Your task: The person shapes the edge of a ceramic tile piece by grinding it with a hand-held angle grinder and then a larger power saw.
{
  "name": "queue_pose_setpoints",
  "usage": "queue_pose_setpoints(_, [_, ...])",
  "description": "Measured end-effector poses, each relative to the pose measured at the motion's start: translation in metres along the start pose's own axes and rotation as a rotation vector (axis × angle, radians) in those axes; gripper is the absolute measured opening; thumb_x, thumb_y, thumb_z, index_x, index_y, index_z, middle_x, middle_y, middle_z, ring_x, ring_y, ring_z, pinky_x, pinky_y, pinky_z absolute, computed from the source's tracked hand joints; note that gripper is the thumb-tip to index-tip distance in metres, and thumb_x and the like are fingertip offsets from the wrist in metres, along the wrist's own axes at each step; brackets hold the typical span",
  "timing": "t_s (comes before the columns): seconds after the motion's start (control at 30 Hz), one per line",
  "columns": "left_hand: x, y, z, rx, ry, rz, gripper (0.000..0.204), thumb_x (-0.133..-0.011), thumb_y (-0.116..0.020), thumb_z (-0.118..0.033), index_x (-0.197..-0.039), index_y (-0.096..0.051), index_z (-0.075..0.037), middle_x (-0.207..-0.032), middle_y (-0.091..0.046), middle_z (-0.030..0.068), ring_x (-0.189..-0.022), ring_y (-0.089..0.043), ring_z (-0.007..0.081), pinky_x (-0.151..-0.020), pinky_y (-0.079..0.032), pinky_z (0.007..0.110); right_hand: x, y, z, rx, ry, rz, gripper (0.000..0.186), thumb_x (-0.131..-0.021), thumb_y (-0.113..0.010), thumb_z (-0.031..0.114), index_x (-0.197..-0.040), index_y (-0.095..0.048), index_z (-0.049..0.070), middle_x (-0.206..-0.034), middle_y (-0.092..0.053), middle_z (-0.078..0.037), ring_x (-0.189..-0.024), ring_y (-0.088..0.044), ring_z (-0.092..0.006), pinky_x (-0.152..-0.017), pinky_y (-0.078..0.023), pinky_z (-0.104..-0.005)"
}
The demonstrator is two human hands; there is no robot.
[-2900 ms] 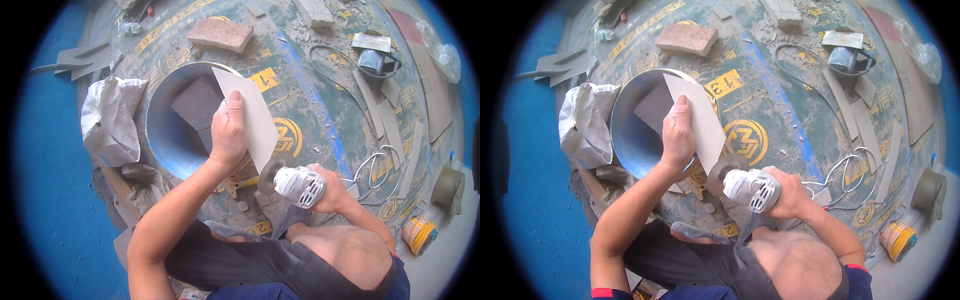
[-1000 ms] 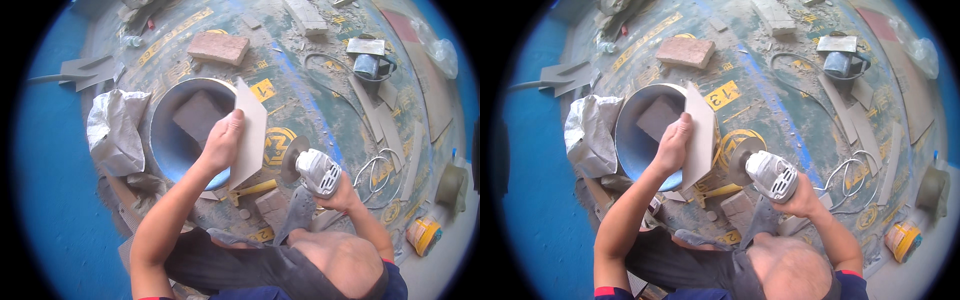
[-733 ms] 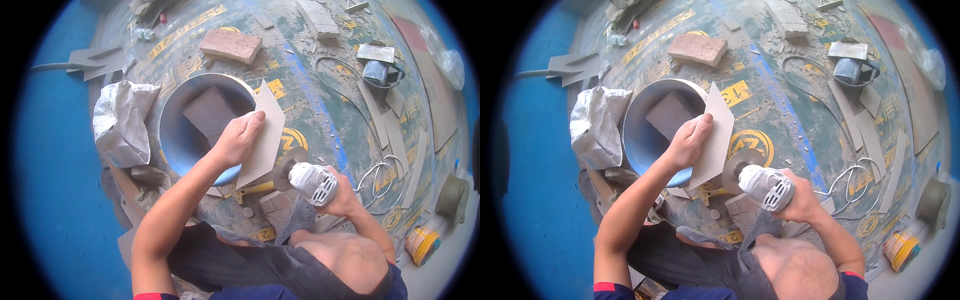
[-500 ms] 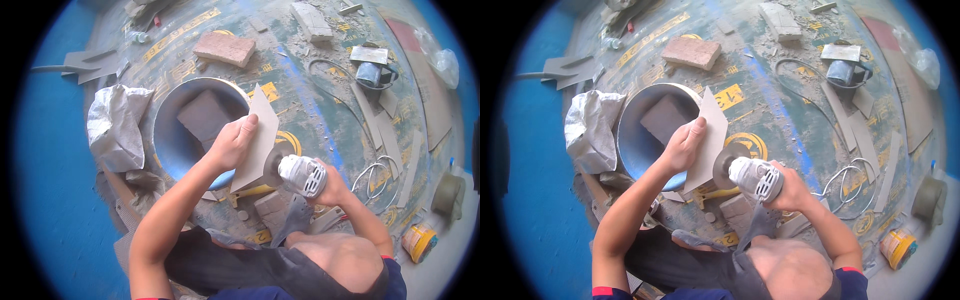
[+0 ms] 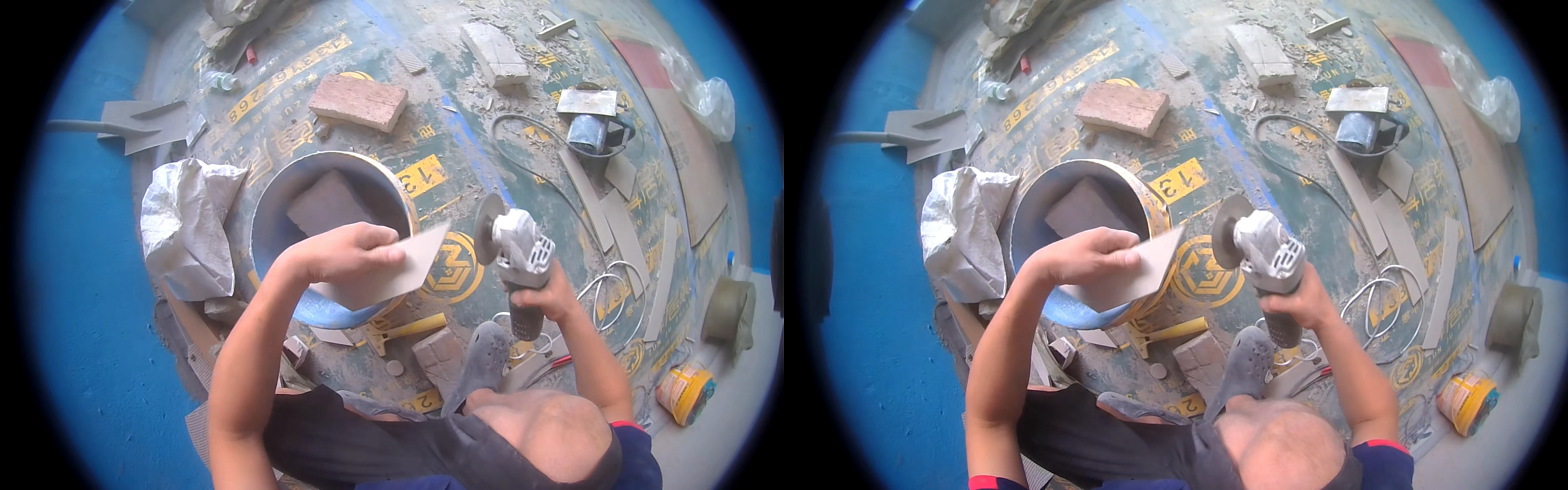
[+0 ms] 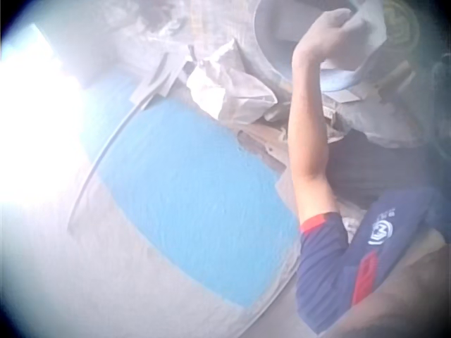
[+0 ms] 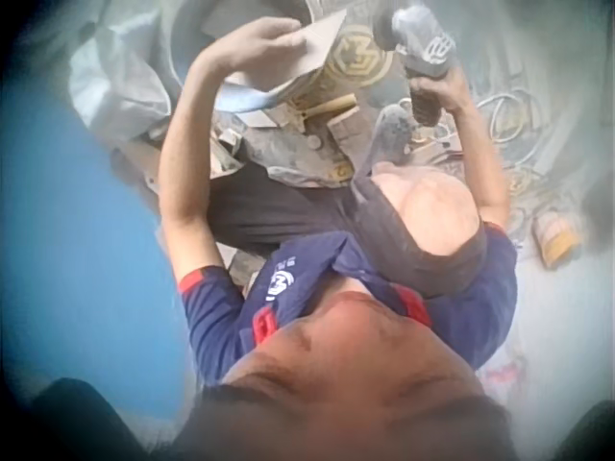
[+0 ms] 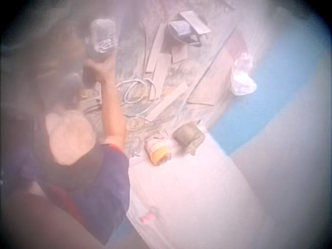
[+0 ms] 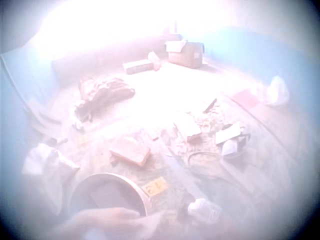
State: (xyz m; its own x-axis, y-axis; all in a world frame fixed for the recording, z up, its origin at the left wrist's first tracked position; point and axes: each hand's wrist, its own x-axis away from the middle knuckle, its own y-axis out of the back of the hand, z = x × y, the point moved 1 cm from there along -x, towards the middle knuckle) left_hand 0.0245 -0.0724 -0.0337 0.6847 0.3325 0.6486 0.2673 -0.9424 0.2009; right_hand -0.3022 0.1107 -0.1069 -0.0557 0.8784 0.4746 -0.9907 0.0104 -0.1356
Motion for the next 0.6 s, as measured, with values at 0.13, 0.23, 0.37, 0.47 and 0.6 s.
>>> queue_pose_setpoints(0.13, [0.005, -0.01, 0.003, 0.019, 0.019, -0.167, 0.04, -0.105, -0.059, -0.038, -0.098, -0.07, 0.0, -0.079, -0.065, 0.0069, -0.076, -0.056, 0.0144, -0.073, -0.048, 0.036, 0.032, -0.006, 0.001, 0.085, 0.006, -0.06, 0.075, -0.058, -0.09, 0.02, -0.126, -0.064, 0.001, -0.107, -0.071, -0.006, -0.094, -0.069, -0.0163, -0.087, -0.055, -0.0341])
queue_pose_setpoints(0.23, [0.003, -0.029, 0.001, -0.003, -0.097, -0.439, 0.036, -0.106, -0.057, -0.033, -0.096, -0.07, -0.001, -0.075, -0.064, 0.0119, -0.069, -0.058, 0.019, -0.071, -0.048, 0.036, 0.053, -0.012, -0.002, 0.223, 0.066, -0.068, 0.071, -0.062, -0.087, 0.015, -0.128, -0.063, 0.001, -0.11, -0.073, -0.009, -0.098, -0.07, -0.0181, -0.089, -0.056, -0.035])
queue_pose_setpoints(0.37, [-0.002, -0.037, 0.002, -0.225, -0.208, -0.586, 0.029, -0.104, -0.056, -0.027, -0.096, -0.072, -0.005, -0.079, -0.067, 0.02, -0.07, -0.065, 0.038, -0.068, -0.05, 0.043, 0.071, -0.044, 0.021, 0.597, 0.216, -0.139, 0.069, -0.062, -0.091, 0.019, -0.123, -0.062, 0.003, -0.108, -0.073, -0.017, -0.097, -0.074, -0.0322, -0.083, -0.058, -0.0402])
queue_pose_setpoints(0.47, [-0.003, -0.044, -0.005, -0.306, -0.199, -0.665, 0.03, -0.103, -0.057, -0.031, -0.09, -0.071, -0.009, -0.078, -0.069, 0.0183, -0.074, -0.066, 0.0412, -0.067, -0.051, 0.049, 0.078, -0.058, 0.024, 0.699, 0.276, -0.162, 0.072, -0.062, -0.095, 0.025, -0.122, -0.061, 0.005, -0.106, -0.072, -0.017, -0.097, -0.073, -0.0399, -0.08, -0.058, -0.044])
queue_pose_setpoints(0.6, [-0.003, -0.049, -0.01, -0.383, -0.184, -0.712, 0.031, -0.103, -0.057, -0.033, -0.087, -0.071, -0.01, -0.077, -0.07, 0.0173, -0.074, -0.067, 0.0406, -0.067, -0.052, 0.049, 0.081, -0.077, 0.031, 0.818, 0.247, -0.161, 0.069, -0.067, -0.091, 0.025, -0.124, -0.06, 0.004, -0.106, -0.071, -0.018, -0.095, -0.071, -0.0413, -0.079, -0.058, -0.047])
